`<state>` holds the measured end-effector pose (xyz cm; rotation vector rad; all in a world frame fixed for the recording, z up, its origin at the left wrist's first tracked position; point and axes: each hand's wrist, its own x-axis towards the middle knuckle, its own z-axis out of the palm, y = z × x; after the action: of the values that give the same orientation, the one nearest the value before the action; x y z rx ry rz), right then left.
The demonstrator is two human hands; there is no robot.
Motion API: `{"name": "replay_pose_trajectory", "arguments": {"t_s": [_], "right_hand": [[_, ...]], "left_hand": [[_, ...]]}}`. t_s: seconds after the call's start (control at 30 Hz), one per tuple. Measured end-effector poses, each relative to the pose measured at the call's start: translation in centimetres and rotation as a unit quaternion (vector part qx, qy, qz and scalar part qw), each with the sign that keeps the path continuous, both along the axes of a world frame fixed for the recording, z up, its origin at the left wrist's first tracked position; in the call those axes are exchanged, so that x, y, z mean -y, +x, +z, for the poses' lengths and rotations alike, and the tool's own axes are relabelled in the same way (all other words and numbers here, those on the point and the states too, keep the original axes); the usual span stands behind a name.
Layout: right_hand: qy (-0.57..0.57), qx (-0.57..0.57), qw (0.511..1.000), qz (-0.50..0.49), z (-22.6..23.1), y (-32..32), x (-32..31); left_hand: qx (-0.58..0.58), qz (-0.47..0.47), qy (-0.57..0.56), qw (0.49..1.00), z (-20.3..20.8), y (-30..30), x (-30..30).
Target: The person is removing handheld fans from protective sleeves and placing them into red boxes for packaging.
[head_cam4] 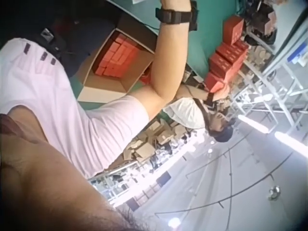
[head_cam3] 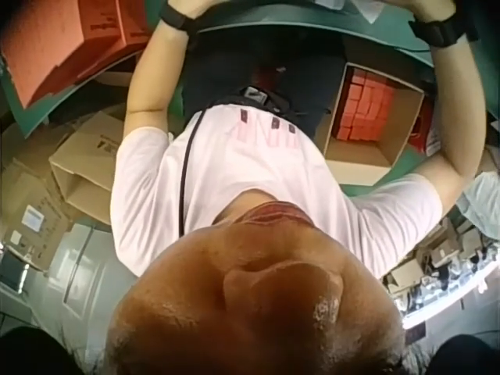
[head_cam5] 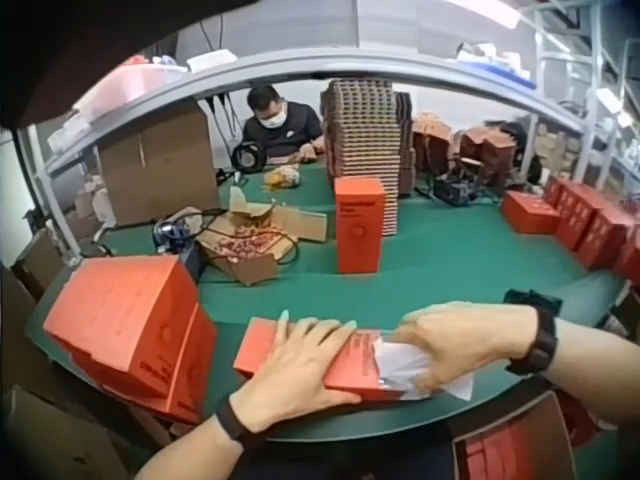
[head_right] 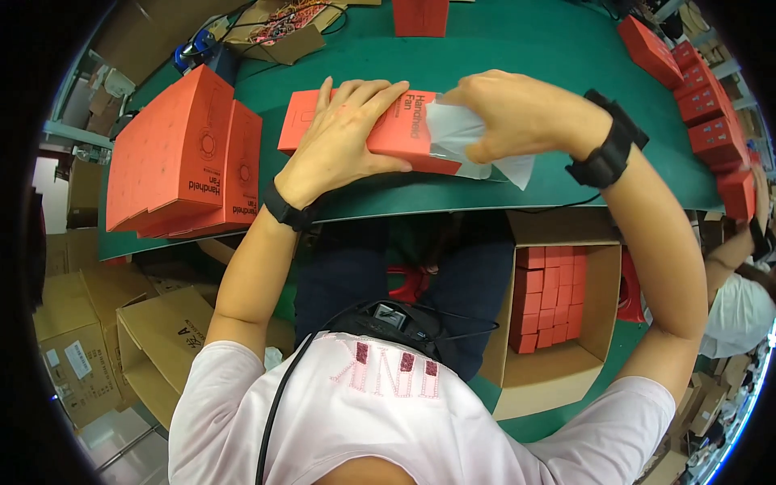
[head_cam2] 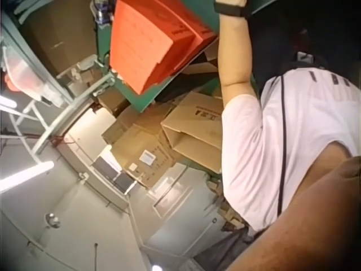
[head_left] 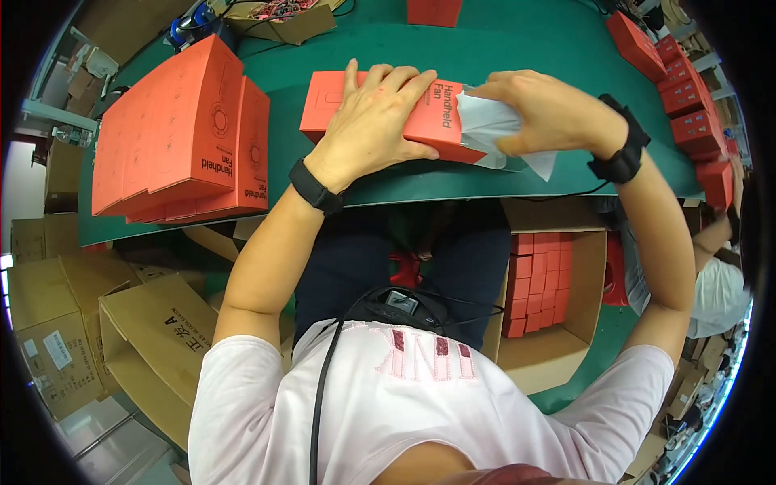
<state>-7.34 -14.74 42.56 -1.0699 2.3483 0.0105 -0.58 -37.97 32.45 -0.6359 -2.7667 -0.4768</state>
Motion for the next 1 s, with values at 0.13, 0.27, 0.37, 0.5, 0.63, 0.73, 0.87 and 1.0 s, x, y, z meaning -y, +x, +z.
{"name": "replay_pose_trajectory", "arguments": {"t_s": [0.13, 0.27, 0.37, 0.5, 0.63, 0.73, 0.87, 1.0], "right_hand": [[-0.253, -0.203, 0.945, 0.05, -6.0, -0.1, -2.6], [-0.261, -0.222, 0.939, -0.016, -8.8, 0.7, -2.8], [-0.26, -0.296, 0.919, -0.021, -8.4, 1.7, -3.0], [-0.258, -0.213, 0.937, -0.098, -6.6, 5.8, -3.0], [-0.224, -0.236, 0.943, -0.073, -7.6, 6.0, -2.8], [-0.311, -0.238, 0.913, -0.111, -6.1, 6.5, -3.3], [-0.472, -0.287, 0.74, -0.384, -3.5, 7.7, -7.9], [-0.583, -0.16, 0.722, -0.337, 0.7, 11.2, -7.5]], "left_hand": [[-0.001, -0.006, 0.012, 1.0, 0.1, 0.0, -0.1], [-0.011, -0.006, 0.01, 1.0, -0.2, -0.1, 0.0], [-0.021, -0.013, 0.01, 1.0, -0.7, -0.3, 0.0], [-0.015, -0.003, 0.002, 1.0, -0.4, 0.1, 0.4], [-0.033, 0.0, -0.008, 0.999, -0.7, -0.4, 0.0], [-0.024, -0.016, 0.031, 0.999, -0.3, -0.4, 0.1], [-0.094, 0.008, 0.068, 0.993, 1.3, 2.6, -0.8], [-0.165, 0.008, 0.25, 0.954, 2.2, 3.9, -3.9]]}}
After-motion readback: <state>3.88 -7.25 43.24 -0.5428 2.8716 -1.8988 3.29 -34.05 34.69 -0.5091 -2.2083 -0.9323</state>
